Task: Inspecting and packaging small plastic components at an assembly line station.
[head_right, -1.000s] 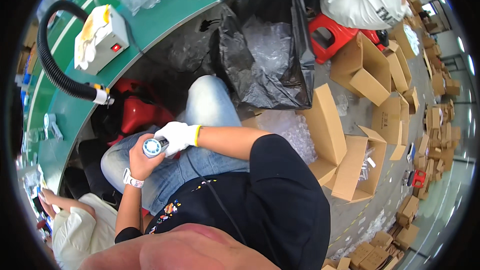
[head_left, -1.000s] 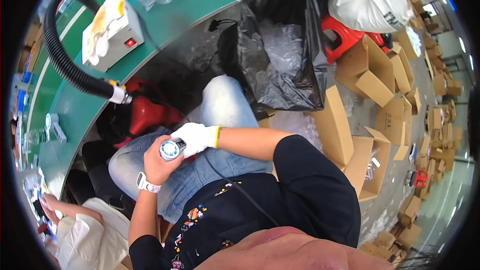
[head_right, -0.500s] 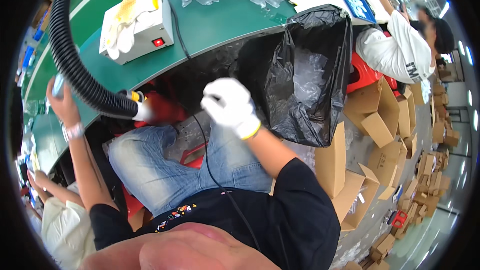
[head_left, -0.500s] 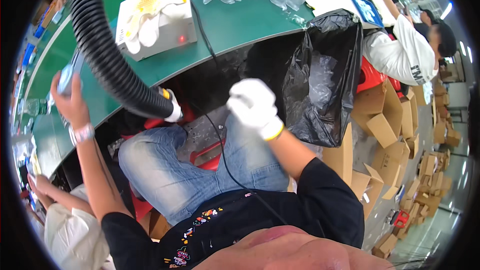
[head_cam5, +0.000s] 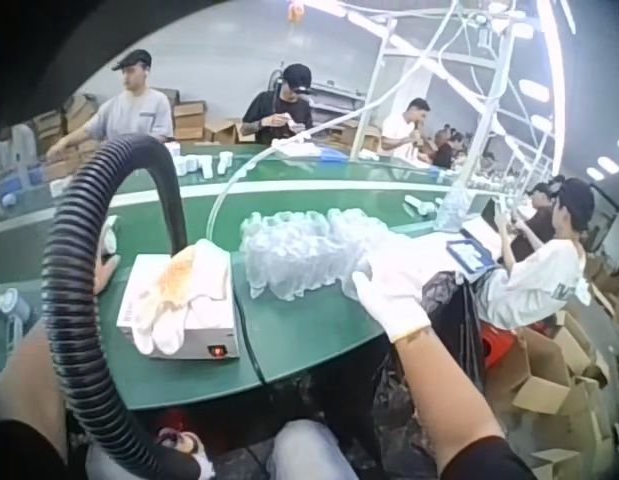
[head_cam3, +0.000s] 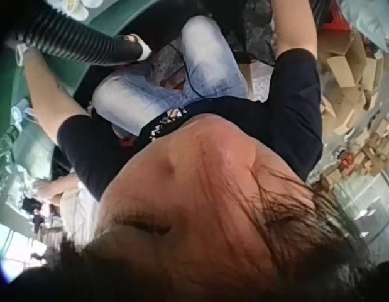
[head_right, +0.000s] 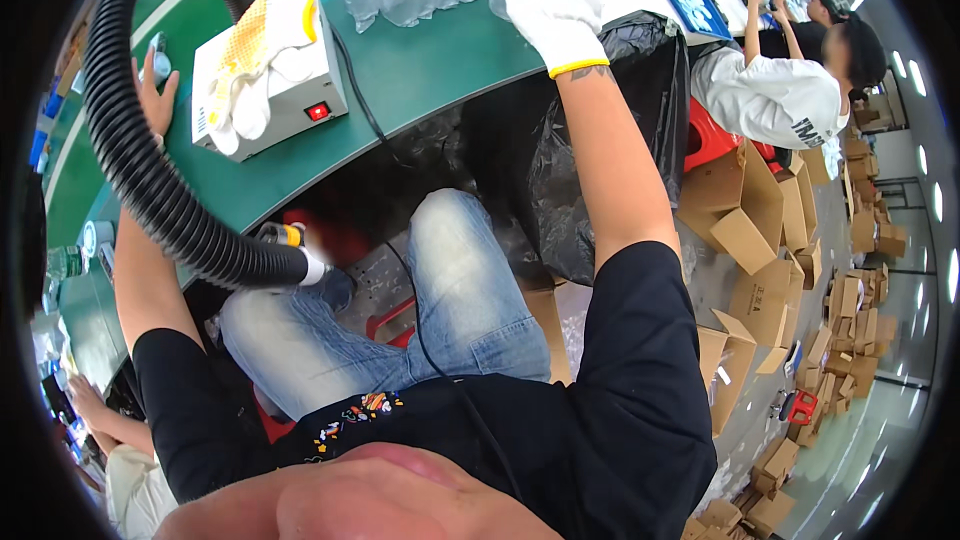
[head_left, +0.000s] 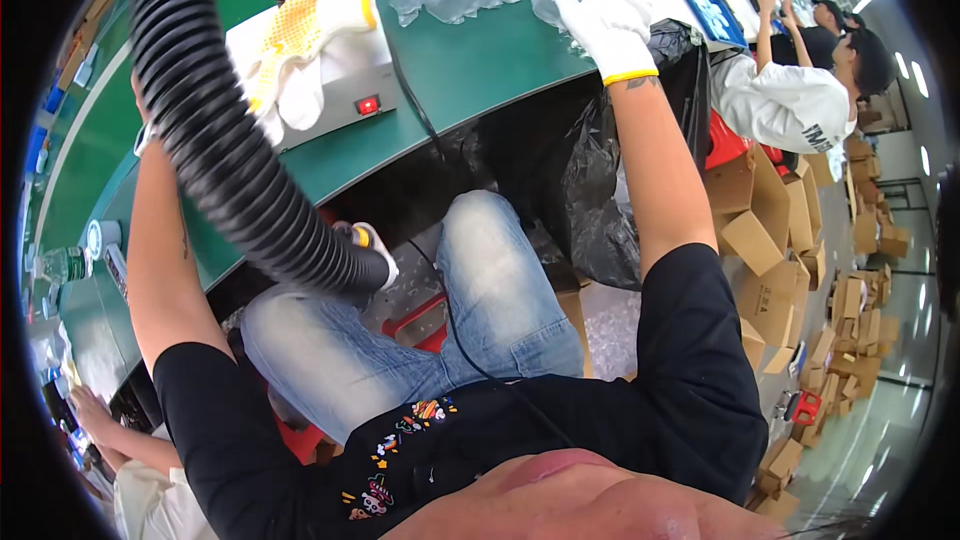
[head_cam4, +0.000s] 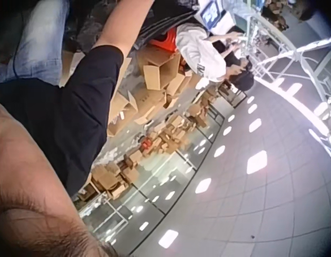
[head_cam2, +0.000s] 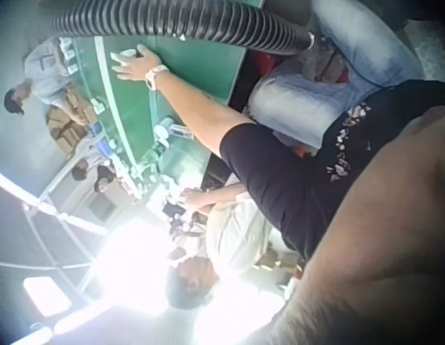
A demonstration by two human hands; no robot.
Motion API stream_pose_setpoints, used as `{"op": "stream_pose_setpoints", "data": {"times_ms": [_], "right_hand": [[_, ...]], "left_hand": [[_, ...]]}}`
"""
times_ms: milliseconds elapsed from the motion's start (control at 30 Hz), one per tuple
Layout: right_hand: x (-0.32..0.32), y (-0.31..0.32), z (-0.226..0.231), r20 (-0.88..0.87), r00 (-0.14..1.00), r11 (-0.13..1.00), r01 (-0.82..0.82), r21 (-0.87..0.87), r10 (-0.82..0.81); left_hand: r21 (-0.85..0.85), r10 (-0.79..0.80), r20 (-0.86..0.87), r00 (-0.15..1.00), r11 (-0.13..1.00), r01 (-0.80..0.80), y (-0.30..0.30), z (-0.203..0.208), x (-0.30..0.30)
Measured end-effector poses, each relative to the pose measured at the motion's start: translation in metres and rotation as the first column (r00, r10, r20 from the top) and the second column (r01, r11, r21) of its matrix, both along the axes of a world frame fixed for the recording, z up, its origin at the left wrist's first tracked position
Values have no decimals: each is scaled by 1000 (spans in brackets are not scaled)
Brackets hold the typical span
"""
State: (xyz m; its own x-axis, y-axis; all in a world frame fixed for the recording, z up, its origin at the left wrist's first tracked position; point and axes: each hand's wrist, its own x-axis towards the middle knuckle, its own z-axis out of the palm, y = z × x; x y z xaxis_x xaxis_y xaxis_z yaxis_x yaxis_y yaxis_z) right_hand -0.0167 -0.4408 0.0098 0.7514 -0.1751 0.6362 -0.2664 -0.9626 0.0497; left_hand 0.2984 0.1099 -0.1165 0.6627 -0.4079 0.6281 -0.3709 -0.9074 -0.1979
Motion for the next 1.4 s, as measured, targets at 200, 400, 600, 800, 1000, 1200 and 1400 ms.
{"op": "stream_pose_setpoints", "data": {"times_ms": [200, 400, 600, 800, 1000, 1200, 1400], "right_hand": [[-70, 46, 1, 221, 917, 869, -388, 306, 332], [-150, 175, -51, 392, 682, 140, -586, 798, 618], [-165, 261, -125, 292, 756, -24, -344, 939, 586], [-154, 268, -137, 37, 703, 344, -393, 853, 710], [-172, 241, -113, 23, 694, 303, -344, 889, 720], [-210, 139, -93, 20, 533, 21, -71, 997, 846], [-196, -49, -116, 382, 924, -193, -380, 905, -29]], "left_hand": [[-511, -382, -41, 923, 802, 310, -20, 29, -201], [-894, -917, -155, 368, -29, -448, -103, -3, -424], [-491, -898, 286, 335, -437, -753, -149, -34, -442], [-760, -926, 132, 353, -323, -563, -147, -47, -452], [-789, -962, 166, 216, -261, -556, -152, -56, -437], [-552, -931, 300, 207, -346, -759, -143, -56, -425], [-560, -978, 209, 19, -136, -817, -145, -51, -429]]}}
